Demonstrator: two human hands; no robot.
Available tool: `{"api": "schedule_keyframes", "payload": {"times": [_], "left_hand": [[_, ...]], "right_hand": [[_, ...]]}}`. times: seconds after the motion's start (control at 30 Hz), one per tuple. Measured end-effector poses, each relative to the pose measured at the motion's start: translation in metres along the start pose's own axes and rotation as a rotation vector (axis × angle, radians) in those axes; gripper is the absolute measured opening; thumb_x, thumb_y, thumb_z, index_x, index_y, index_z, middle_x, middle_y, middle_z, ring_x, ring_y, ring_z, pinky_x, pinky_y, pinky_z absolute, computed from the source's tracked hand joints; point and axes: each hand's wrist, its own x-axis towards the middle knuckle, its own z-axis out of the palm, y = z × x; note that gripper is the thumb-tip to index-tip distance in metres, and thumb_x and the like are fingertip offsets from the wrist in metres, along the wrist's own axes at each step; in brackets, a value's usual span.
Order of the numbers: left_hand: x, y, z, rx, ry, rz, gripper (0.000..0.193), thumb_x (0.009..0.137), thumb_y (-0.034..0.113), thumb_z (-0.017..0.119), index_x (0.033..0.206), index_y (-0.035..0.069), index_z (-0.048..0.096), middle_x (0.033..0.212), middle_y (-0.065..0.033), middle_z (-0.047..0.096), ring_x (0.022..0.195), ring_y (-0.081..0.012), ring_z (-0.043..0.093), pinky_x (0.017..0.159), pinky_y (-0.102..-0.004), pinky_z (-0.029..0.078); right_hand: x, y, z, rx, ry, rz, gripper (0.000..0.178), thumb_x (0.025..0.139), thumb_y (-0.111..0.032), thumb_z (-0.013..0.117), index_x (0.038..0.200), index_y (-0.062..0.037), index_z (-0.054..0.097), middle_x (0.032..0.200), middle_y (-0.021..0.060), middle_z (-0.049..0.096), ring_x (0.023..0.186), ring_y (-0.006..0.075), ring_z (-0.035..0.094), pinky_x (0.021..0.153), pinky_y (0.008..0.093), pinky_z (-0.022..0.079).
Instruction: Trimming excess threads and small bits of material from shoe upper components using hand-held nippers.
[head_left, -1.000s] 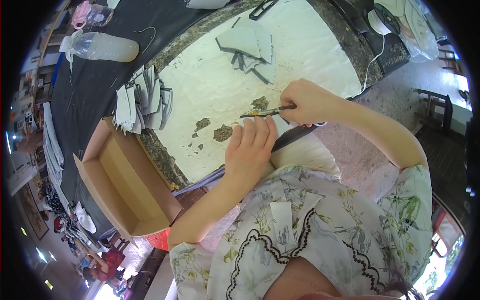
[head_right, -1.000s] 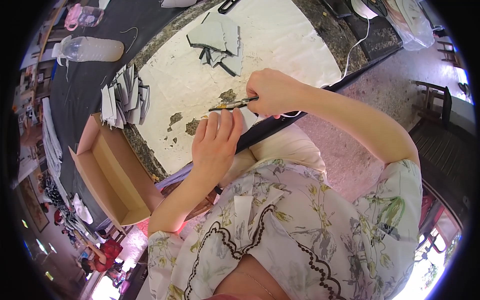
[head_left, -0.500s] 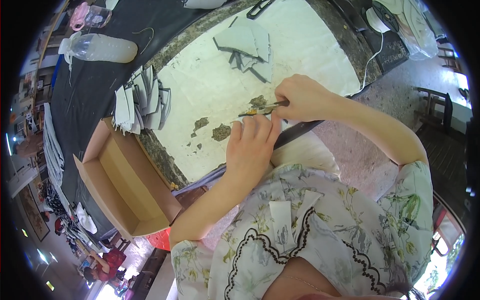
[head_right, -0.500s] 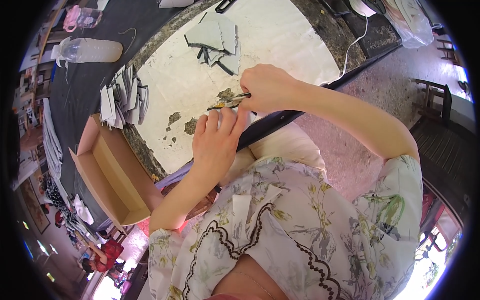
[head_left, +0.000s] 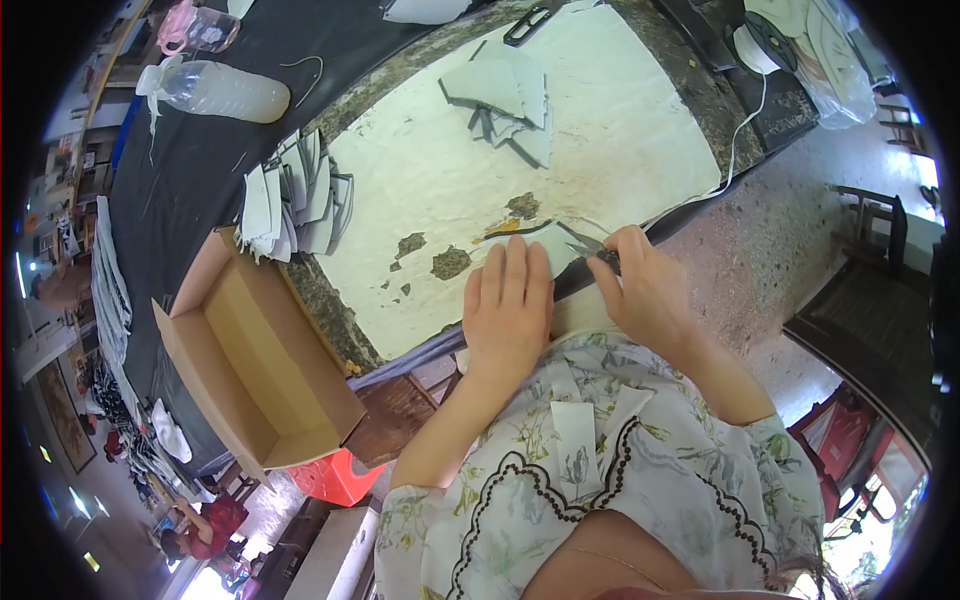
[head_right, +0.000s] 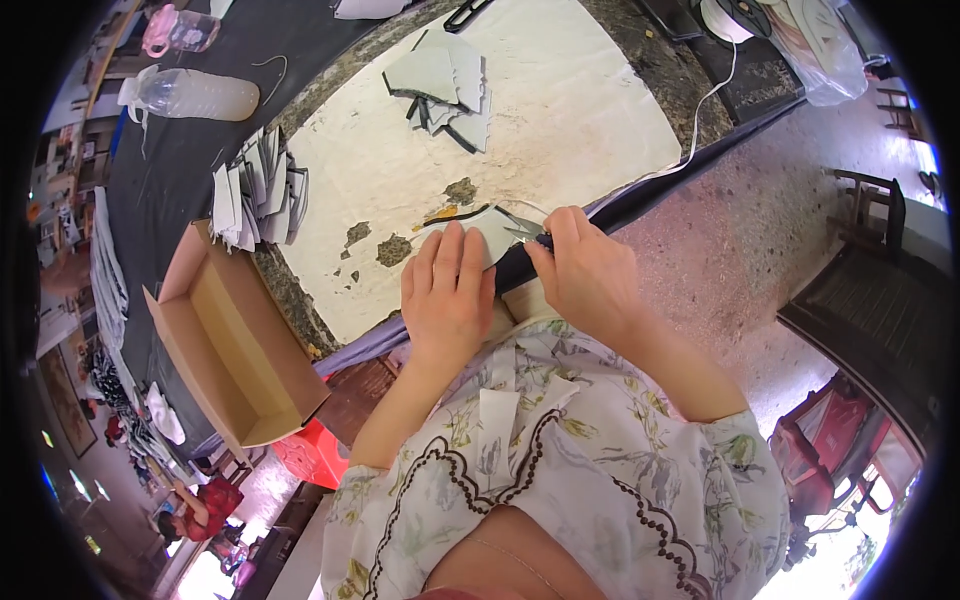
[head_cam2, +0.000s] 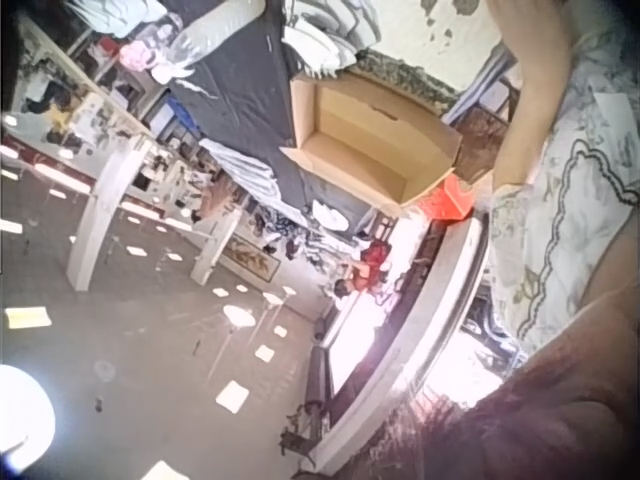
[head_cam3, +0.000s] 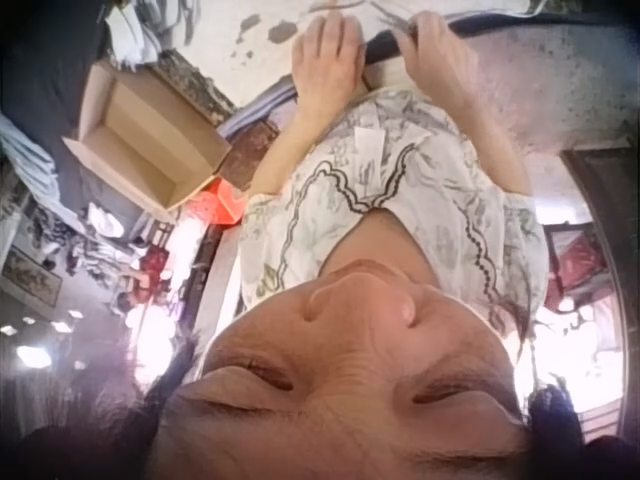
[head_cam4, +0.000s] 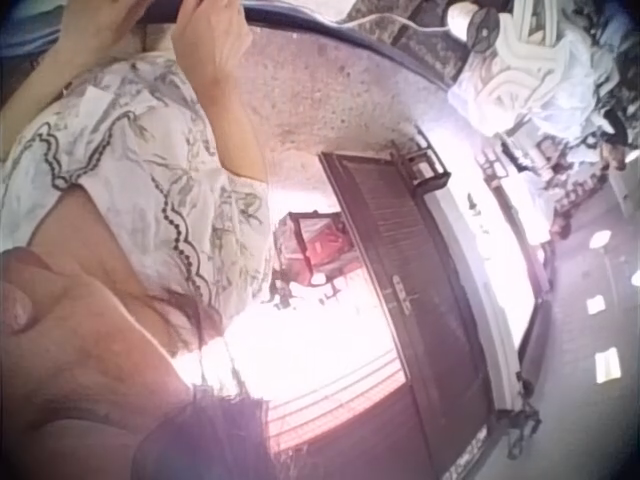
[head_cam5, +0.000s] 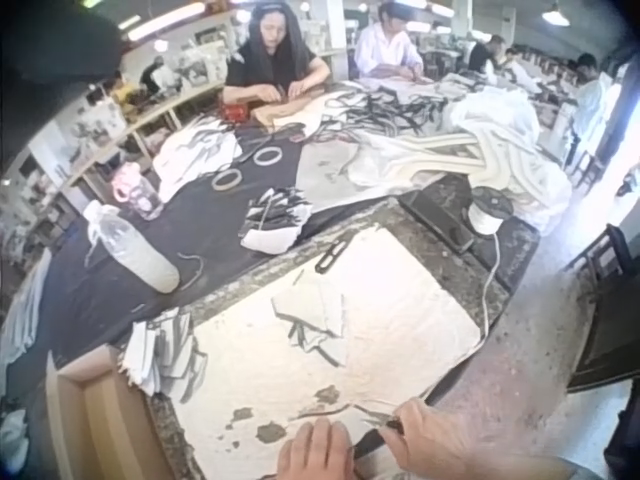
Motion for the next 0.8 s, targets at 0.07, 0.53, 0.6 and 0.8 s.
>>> {"api": "schedule_keyframes", "payload": {"times": [0.07,0.53,0.6,0.8], "left_hand": [[-0.001,-0.001,0.002,0.01,0.008,0.01,0.05,0.077,0.014,0.071,0.125,0.006,0.059,0.127,-0.0115,0.058,0.114,-0.0292,0.056,0.094,-0.0429,0.045],[-0.003,0.0,0.004,0.038,-0.002,0.016,0.052,0.075,0.012,0.071,0.125,0.006,0.059,0.127,-0.0105,0.059,0.116,-0.0271,0.055,0.094,-0.0419,0.043],[0.0,0.002,0.004,0.016,-0.012,0.009,0.053,0.074,0.012,0.071,0.126,0.007,0.059,0.128,-0.0101,0.058,0.117,-0.0271,0.054,0.095,-0.0423,0.043],[0.001,-0.02,-0.01,-0.189,0.035,-0.017,0.052,0.073,0.002,0.066,0.125,0.004,0.061,0.121,-0.0117,0.063,0.113,-0.0292,0.057,0.094,-0.042,0.045]], "right_hand": [[0.004,-0.005,0.004,0.017,0.033,0.043,0.025,0.092,-0.024,0.064,0.098,-0.0041,0.049,0.085,0.0123,0.063,0.071,0.0348,0.065,0.058,0.0436,0.05],[0.026,-0.008,0.015,0.012,0.098,-0.039,0.024,0.09,-0.024,0.065,0.093,-0.0051,0.05,0.084,0.0104,0.061,0.064,0.033,0.064,0.054,0.0419,0.049],[0.027,-0.004,0.016,0.012,0.104,-0.032,0.023,0.09,-0.024,0.065,0.092,-0.0058,0.051,0.083,0.0099,0.061,0.064,0.0324,0.064,0.055,0.0418,0.05],[0.036,0.006,0.001,0.295,0.177,-0.016,0.029,0.088,-0.028,0.069,0.103,-0.0071,0.054,0.092,0.0104,0.067,0.074,0.0303,0.068,0.061,0.037,0.052]]}}
